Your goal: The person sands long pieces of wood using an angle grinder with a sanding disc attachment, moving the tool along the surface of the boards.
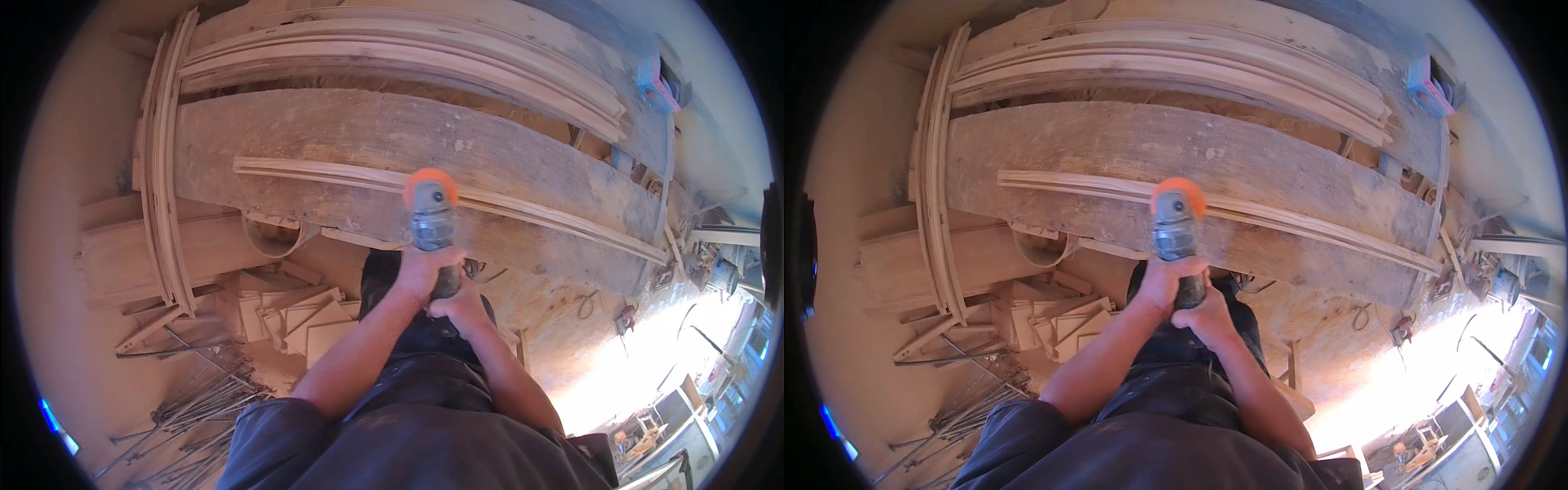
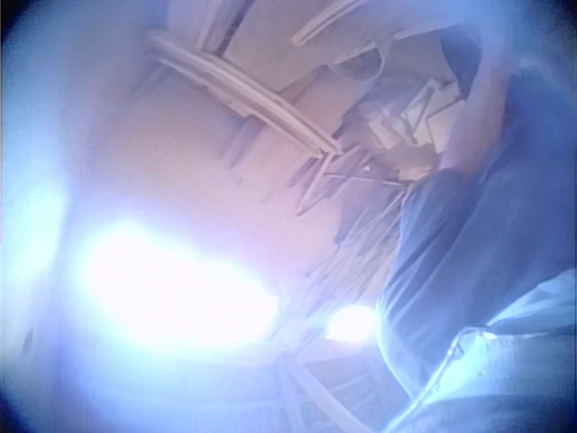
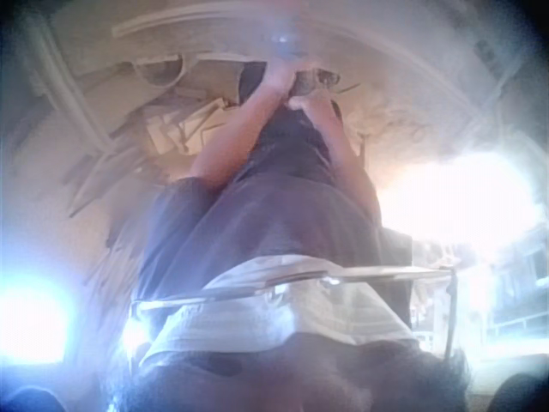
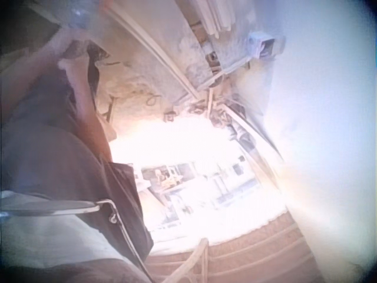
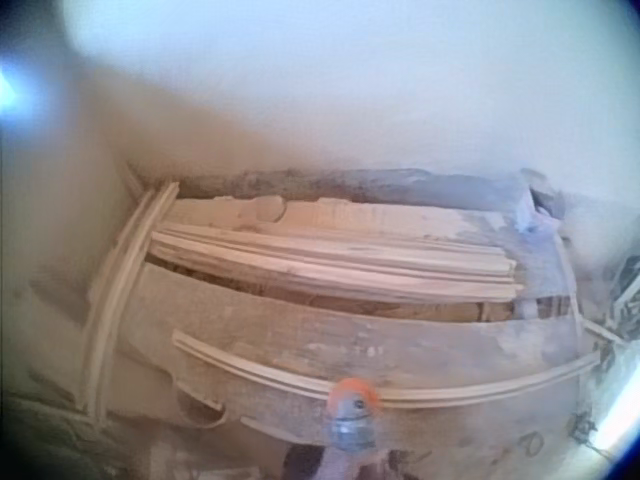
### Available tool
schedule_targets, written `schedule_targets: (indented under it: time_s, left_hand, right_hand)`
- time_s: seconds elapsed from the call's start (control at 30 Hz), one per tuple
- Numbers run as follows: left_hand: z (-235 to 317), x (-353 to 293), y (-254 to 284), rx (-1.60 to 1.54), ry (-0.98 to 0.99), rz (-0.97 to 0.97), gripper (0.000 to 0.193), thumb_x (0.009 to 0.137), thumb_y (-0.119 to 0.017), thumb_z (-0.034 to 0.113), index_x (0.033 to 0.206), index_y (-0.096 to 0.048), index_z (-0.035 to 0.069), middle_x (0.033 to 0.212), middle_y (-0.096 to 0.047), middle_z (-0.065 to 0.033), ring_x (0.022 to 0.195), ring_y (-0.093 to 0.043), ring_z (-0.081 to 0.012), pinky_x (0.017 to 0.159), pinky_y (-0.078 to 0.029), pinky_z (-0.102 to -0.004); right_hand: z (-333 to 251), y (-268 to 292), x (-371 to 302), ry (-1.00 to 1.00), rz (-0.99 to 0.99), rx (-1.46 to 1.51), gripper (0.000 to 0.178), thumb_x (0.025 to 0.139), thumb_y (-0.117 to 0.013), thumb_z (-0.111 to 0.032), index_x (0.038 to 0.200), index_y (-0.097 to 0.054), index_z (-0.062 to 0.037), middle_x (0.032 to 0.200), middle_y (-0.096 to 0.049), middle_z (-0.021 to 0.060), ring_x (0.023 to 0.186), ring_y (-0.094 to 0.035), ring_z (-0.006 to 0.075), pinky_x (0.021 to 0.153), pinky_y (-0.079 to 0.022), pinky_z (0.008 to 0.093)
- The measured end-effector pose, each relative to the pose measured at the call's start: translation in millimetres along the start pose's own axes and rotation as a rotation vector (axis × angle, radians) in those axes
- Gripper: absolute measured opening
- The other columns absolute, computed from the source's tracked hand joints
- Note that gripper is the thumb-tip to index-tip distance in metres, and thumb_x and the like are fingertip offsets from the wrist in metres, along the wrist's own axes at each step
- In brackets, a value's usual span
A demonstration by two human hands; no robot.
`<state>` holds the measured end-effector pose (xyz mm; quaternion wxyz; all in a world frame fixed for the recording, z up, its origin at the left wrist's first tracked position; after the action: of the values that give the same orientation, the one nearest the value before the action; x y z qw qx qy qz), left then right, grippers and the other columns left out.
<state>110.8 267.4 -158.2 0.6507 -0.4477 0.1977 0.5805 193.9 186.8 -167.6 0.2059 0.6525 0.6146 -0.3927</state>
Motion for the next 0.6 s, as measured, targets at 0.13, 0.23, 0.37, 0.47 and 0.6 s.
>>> schedule_targets:
  time_s: [0.13, 0.23, 0.37, 0.47, 0.6]
  left_hand:
    - [-47, 4, -57, 0.148, -0.046, 0.001, 0.02, 0.078, -0.083, 0.013, 0.088, -0.07, 0.002, 0.077, -0.069, -0.0072, 0.063, -0.066, -0.0176, 0.061, -0.054, -0.0342]
    - [-75, 5, -95, 0.261, 0.029, -0.071, 0.02, 0.078, -0.084, 0.014, 0.087, -0.071, 0.002, 0.076, -0.07, -0.0063, 0.061, -0.065, -0.0158, 0.059, -0.053, -0.0335]
    - [-73, 9, -78, 0.224, 0.035, -0.065, 0.019, 0.078, -0.084, 0.014, 0.085, -0.07, 0.003, 0.075, -0.069, -0.0063, 0.061, -0.065, -0.0156, 0.059, -0.053, -0.033]
    - [-42, 4, -26, 0.106, -0.017, -0.011, 0.018, 0.078, -0.083, 0.013, 0.084, -0.07, 0.003, 0.074, -0.069, -0.0064, 0.061, -0.065, -0.0161, 0.059, -0.053, -0.0334]
    - [24, -13, 58, -0.039, -0.065, 0.127, 0.016, 0.08, -0.081, 0.012, 0.084, -0.069, 0.002, 0.073, -0.068, -0.0075, 0.061, -0.066, -0.0182, 0.06, -0.054, -0.0351]
  right_hand:
    - [30, 66, -30, 0.001, 0.078, 0.141, 0.049, 0.057, -0.077, -0.002, 0.104, -0.063, -0.0006, 0.082, -0.067, 0.0053, 0.07, -0.067, 0.0185, 0.065, -0.055, 0.0327]
    - [37, 98, -50, -0.006, 0.103, 0.24, 0.046, 0.057, -0.074, 0.0, 0.101, -0.063, 0.0007, 0.079, -0.07, 0.009, 0.066, -0.069, 0.022, 0.062, -0.057, 0.0351]
    - [25, 79, -50, -0.004, 0.112, 0.208, 0.04, 0.06, -0.072, 0.0, 0.098, -0.063, 0.0015, 0.077, -0.07, 0.0105, 0.063, -0.069, 0.0224, 0.061, -0.057, 0.0353]
    - [14, 36, -31, -0.016, 0.041, 0.07, 0.038, 0.061, -0.072, 0.001, 0.098, -0.063, 0.0012, 0.077, -0.07, 0.0101, 0.064, -0.069, 0.0216, 0.061, -0.057, 0.0345]
    - [-20, -62, 1, -0.03, -0.053, 0.017, 0.038, 0.061, -0.073, 0.001, 0.097, -0.063, 0.0007, 0.077, -0.069, 0.009, 0.065, -0.068, 0.0203, 0.061, -0.056, 0.0332]
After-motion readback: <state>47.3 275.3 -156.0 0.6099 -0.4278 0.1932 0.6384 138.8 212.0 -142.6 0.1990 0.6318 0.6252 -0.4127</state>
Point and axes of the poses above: each hand's wrist, its own x-axis towards the middle knuckle, its own y-axis out of the back of the hand, z = x × y, the point moved 8 cm from there along x, towards the middle knuckle
